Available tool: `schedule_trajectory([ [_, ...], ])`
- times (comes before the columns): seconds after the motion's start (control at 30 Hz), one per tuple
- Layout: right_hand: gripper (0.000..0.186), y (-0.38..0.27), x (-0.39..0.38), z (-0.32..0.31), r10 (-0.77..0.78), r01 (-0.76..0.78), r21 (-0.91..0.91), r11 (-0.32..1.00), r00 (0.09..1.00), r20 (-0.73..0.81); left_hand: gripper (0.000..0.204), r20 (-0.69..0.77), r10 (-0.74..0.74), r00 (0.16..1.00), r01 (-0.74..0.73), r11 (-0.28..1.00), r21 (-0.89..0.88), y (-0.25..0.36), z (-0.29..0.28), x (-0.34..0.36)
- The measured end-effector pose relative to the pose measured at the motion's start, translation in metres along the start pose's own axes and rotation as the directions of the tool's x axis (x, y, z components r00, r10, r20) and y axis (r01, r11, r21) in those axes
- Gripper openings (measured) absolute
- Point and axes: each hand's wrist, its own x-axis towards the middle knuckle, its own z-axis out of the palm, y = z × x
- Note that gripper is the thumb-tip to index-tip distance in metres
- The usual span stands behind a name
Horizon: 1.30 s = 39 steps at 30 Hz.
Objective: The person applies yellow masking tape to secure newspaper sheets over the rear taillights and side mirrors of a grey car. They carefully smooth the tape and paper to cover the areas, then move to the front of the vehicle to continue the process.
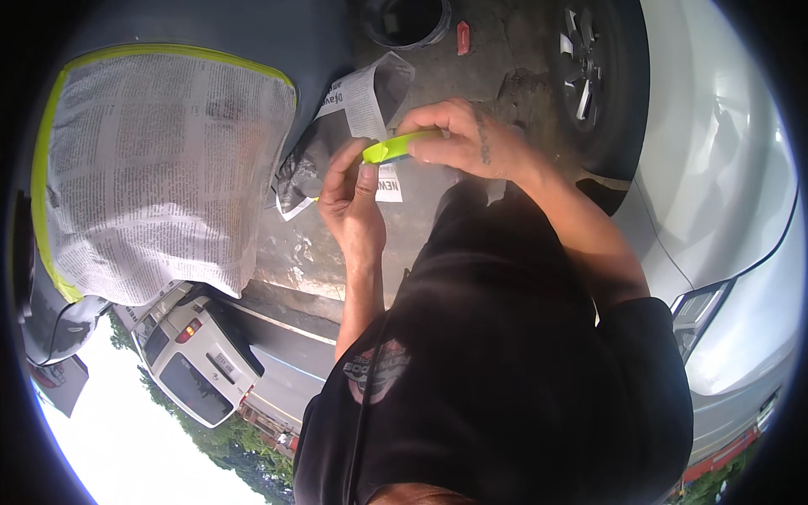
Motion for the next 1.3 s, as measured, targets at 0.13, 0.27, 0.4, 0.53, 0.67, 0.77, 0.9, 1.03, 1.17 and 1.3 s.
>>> schedule_trajectory([
  [0.13,0.025,0.017,-0.013,0.011,-0.104,0.076,-0.157,0.985,0.978,-0.181,0.022,0.059,0.212,0.976,-0.211,0.829,0.518,-0.004,0.021,-0.001],
  [0.27,0.026,0.032,-0.02,0.018,-0.196,0.11,-0.253,0.961,0.917,-0.347,0.012,0.136,0.296,0.945,-0.309,0.679,0.666,-0.017,0.034,-0.001],
  [0.4,0.032,0.069,-0.023,0.008,0.218,-0.185,0.117,0.976,0.874,-0.433,0.009,0.279,0.407,0.87,-0.484,0.594,0.643,-0.028,0.051,-0.006],
  [0.53,0.035,0.117,-0.038,-0.018,0.373,-0.296,0.227,0.928,0.729,-0.574,0.007,0.164,0.305,0.938,-0.322,0.593,0.738,-0.009,0.049,0.009],
  [0.67,0.032,0.084,-0.033,-0.001,0.065,0.017,0.166,0.986,0.879,-0.472,0.008,0.254,0.232,0.939,-0.341,0.532,0.775,-0.015,0.043,0.019],
  [0.77,0.025,0.073,-0.03,0.003,-0.071,0.057,-0.047,0.997,0.923,-0.379,0.009,0.26,0.159,0.952,-0.304,0.55,0.777,-0.015,0.049,0.016],
  [0.9,0.013,0.09,-0.038,0.005,-0.055,0.065,0.016,0.998,0.934,-0.354,0.028,0.353,0.148,0.924,-0.377,0.519,0.768,-0.015,0.038,0.014],
  [1.03,0.016,0.163,-0.051,-0.008,0.077,-0.018,0.113,0.993,0.837,-0.541,0.039,0.14,0.304,0.942,-0.286,0.513,0.809,-0.006,-0.001,0.019],
  [1.17,0.036,0.229,-0.013,0.027,0.343,-0.032,0.563,0.826,0.821,-0.456,0.036,0.51,0.037,0.859,-0.507,-0.074,0.859,-0.02,-0.045,0.041],
  [1.3,0.063,0.254,0.073,0.104,0.284,0.215,0.77,0.601,0.843,-0.457,0.04,0.665,-0.027,0.746,-0.651,-0.24,0.72,-0.057,-0.07,0.051],
])
